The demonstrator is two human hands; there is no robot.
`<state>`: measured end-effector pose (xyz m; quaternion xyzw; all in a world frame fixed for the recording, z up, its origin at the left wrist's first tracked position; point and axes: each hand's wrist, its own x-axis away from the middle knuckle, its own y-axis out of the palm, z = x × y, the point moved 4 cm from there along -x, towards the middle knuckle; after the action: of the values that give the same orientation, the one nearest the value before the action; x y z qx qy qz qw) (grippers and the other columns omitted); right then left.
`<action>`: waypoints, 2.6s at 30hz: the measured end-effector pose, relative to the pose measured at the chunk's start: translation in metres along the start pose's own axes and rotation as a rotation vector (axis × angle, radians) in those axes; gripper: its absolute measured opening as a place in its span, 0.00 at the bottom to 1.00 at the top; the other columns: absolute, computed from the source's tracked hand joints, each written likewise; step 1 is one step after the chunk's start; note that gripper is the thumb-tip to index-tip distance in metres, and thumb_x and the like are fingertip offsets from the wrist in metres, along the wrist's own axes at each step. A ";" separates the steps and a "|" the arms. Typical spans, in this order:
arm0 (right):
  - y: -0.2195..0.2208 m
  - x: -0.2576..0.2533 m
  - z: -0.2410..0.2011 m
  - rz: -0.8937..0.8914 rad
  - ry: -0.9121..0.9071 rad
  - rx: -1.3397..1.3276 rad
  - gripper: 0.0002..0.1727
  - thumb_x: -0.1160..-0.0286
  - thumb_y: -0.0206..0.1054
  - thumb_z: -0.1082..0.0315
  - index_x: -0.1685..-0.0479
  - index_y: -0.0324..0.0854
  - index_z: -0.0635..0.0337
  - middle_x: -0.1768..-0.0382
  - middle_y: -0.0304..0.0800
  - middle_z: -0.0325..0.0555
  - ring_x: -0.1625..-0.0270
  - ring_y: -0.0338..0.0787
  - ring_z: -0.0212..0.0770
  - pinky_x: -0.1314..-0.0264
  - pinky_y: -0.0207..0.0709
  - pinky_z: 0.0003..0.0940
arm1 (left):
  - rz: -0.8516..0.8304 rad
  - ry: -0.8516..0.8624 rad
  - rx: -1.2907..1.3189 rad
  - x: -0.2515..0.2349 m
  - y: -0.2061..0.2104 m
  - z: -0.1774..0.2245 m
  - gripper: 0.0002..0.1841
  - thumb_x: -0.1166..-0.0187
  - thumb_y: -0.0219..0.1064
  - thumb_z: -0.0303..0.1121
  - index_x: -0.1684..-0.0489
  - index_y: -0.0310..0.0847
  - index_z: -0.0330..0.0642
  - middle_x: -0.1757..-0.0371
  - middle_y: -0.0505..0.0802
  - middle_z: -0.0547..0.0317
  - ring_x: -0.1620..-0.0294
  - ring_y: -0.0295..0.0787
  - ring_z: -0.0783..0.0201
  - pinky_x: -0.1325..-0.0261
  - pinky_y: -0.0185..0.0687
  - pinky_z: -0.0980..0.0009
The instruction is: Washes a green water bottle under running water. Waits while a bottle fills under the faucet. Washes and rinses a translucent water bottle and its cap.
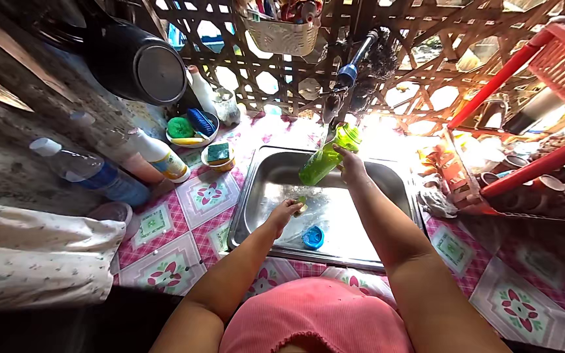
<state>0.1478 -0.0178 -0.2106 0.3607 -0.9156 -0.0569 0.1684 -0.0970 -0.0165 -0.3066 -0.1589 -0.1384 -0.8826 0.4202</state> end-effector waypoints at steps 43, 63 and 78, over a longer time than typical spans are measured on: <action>0.028 0.004 -0.032 -0.246 -0.481 0.881 0.57 0.54 0.91 0.63 0.19 0.60 0.69 0.32 0.82 0.68 0.29 0.84 0.62 0.24 0.75 0.60 | 0.246 0.058 -0.210 -0.030 -0.015 0.042 0.16 0.16 0.67 0.37 0.36 0.84 0.38 0.34 0.87 0.42 0.31 0.81 0.51 0.28 0.74 0.51; 0.037 -0.004 0.018 -0.261 -0.291 0.617 0.55 0.58 0.91 0.57 0.22 0.66 0.66 0.33 0.82 0.62 0.30 0.83 0.54 0.25 0.77 0.56 | 0.472 -0.045 0.167 -0.011 -0.042 -0.007 0.18 0.12 0.62 0.37 0.29 0.75 0.38 0.32 0.84 0.46 0.35 0.80 0.58 0.36 0.75 0.59; 0.022 0.007 -0.016 -0.590 -0.322 0.451 0.72 0.84 0.90 0.81 0.16 0.52 0.57 0.27 0.75 0.60 0.29 0.82 0.50 0.30 0.81 0.49 | 0.408 -0.078 -0.021 -0.010 -0.042 -0.009 0.18 0.12 0.62 0.38 0.32 0.78 0.37 0.35 0.86 0.45 0.37 0.81 0.55 0.37 0.76 0.55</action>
<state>0.1345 -0.0062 -0.1888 0.6226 -0.7768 0.0436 -0.0838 -0.1260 0.0125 -0.3237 -0.2220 -0.1104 -0.7739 0.5828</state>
